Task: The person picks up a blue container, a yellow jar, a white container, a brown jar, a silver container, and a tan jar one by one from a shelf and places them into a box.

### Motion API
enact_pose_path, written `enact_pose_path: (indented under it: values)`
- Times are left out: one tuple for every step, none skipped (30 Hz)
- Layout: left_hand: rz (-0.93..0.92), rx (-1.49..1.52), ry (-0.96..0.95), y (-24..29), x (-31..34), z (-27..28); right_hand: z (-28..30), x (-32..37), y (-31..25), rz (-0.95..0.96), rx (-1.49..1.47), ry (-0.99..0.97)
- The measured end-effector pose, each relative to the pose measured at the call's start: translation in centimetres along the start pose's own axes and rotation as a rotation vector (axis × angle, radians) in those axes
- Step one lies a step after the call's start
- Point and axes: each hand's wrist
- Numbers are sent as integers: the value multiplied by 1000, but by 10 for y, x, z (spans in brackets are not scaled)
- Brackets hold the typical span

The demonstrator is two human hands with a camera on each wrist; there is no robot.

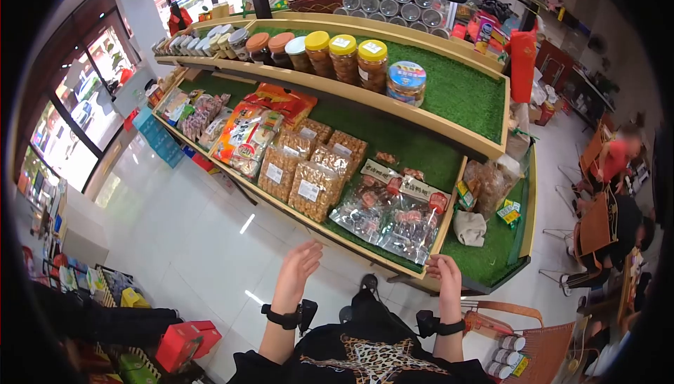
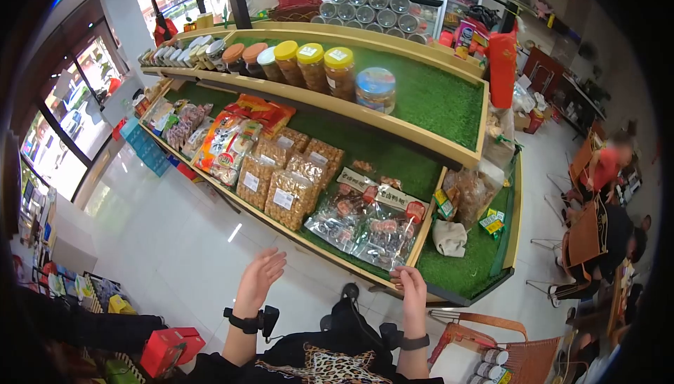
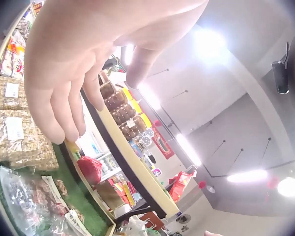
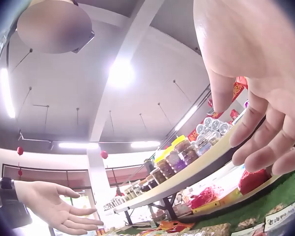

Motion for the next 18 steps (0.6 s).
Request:
enact_pose_path:
  values:
    - [-5, 2, 5, 3, -7, -1, -7, -8, -1, -3, -13, -3]
    - [-12, -9, 0, 4, -15, -2, -12, -17, -1, -6, -25, -6]
    - [-17, -20, -5, 5, -22, -3, -19, -24, -6, 14, -1, -15]
    - [-17, -18, -2, 7, -31, -5, -25, -32, -8, 13, 0, -18]
    - [-20, -12, -7, 11, -42, -10, -31, -42, -11, 20, -10, -36]
    - [-25, -6, -14, 16, -52, -16, -36, -51, -14, 28, -20, -53]
    - [-31, -3, -16, 21, -61, -22, -38, -63, -14, 35, -41, -69]
    - [-47, -4, -28, 28, -70, -30, -41, -72, -19, 46, -47, -72]
    - [-65, -6, -43, 36, -81, -38, -44, -82, -25, 63, -45, -45]
    - [-79, -7, -50, 43, -92, -46, -46, -94, -29, 79, -44, -16]
    - [-98, -15, -78, 49, -102, -54, -45, -107, -32, 97, -48, -9]
    - [-112, -22, -104, 53, -110, -62, -45, -118, -36, 102, -50, -7]
    - [-118, -28, -101, 60, -116, -73, -44, -128, -40, 120, -67, -2]
    - [-117, -26, -104, 63, -123, -80, -43, -138, -43, 138, -81, 3]
    - [-115, -23, -117, 64, -130, -86, -43, -147, -45, 156, -85, -1]
    - [-108, -22, -128, 64, -135, -90, -45, -154, -47, 149, -80, 2]
    - [-90, -33, -142, 60, -142, -91, -46, -159, -50, 139, -62, 5]
    - [-71, -36, -139, 56, -148, -93, -46, -161, -50, 128, -43, 11]
Point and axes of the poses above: each hand's wrist, its own x-axis away from the middle knuckle, its own z-axis out of the back of the hand, y = z × x, and after that the axes turned 10 degrees about y, right-handed
